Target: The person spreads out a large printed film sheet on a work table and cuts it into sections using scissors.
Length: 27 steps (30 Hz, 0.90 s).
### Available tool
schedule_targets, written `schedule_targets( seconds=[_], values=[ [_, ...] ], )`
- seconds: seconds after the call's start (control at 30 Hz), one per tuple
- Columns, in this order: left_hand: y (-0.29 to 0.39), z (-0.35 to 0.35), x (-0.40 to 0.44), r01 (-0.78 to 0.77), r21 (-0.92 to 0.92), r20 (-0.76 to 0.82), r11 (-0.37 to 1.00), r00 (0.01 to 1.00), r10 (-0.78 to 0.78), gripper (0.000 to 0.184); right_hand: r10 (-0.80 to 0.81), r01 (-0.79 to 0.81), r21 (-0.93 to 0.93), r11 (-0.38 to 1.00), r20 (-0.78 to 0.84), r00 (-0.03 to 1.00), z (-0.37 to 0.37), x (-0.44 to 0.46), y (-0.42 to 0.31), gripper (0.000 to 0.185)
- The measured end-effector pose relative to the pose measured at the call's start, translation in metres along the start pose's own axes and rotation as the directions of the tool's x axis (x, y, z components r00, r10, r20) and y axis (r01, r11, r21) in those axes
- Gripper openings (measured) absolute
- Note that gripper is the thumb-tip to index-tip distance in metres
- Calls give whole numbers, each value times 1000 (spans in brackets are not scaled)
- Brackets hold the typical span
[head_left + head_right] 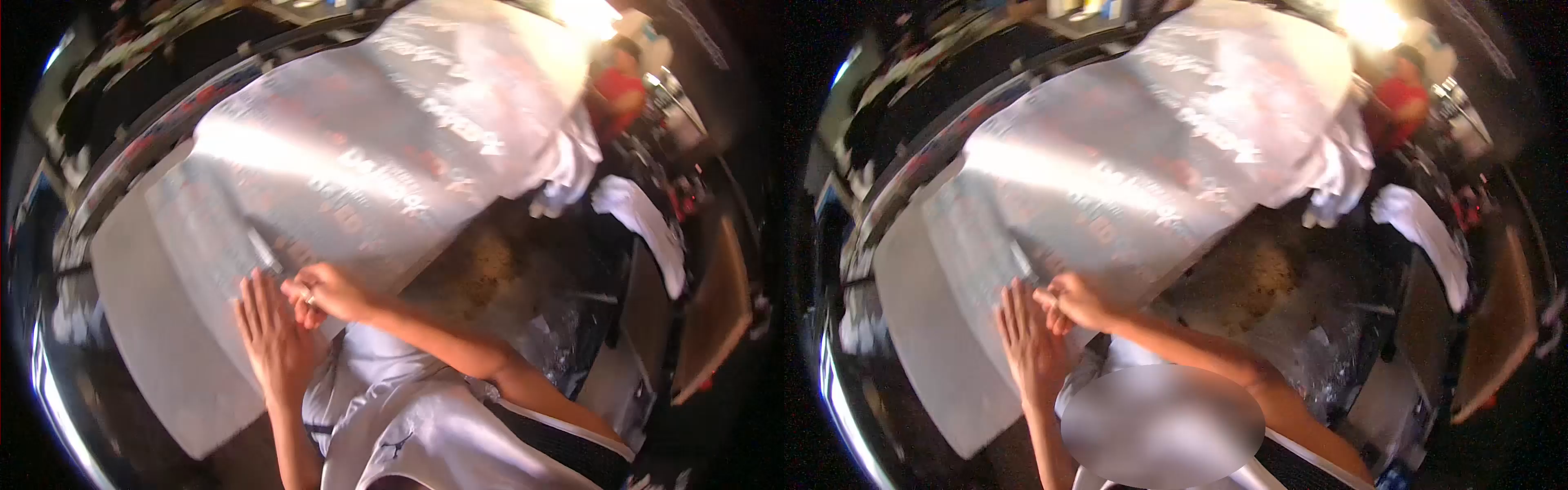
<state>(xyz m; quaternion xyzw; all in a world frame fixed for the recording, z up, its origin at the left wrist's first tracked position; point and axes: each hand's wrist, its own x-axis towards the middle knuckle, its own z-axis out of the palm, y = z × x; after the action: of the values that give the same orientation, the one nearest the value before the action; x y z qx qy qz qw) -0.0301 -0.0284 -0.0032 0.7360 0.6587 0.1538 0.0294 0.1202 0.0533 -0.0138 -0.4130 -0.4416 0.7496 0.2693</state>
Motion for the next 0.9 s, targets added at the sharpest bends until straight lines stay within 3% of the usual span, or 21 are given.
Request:
schedule_targets(
  seconds=[0.23, 0.9],
  values=[
    [-30, 6, -11, -14, -113, -38, 994, 999, 10, 69, 72, -73, -69, 995, -15, 997, 14, 4, -7, 38],
    [-32, 1, -15, -5, -150, -99, 989, 995, -10, 70, 39, -42, -109, 993, -28, 999, 24, 39, -32, 36]
  ],
)
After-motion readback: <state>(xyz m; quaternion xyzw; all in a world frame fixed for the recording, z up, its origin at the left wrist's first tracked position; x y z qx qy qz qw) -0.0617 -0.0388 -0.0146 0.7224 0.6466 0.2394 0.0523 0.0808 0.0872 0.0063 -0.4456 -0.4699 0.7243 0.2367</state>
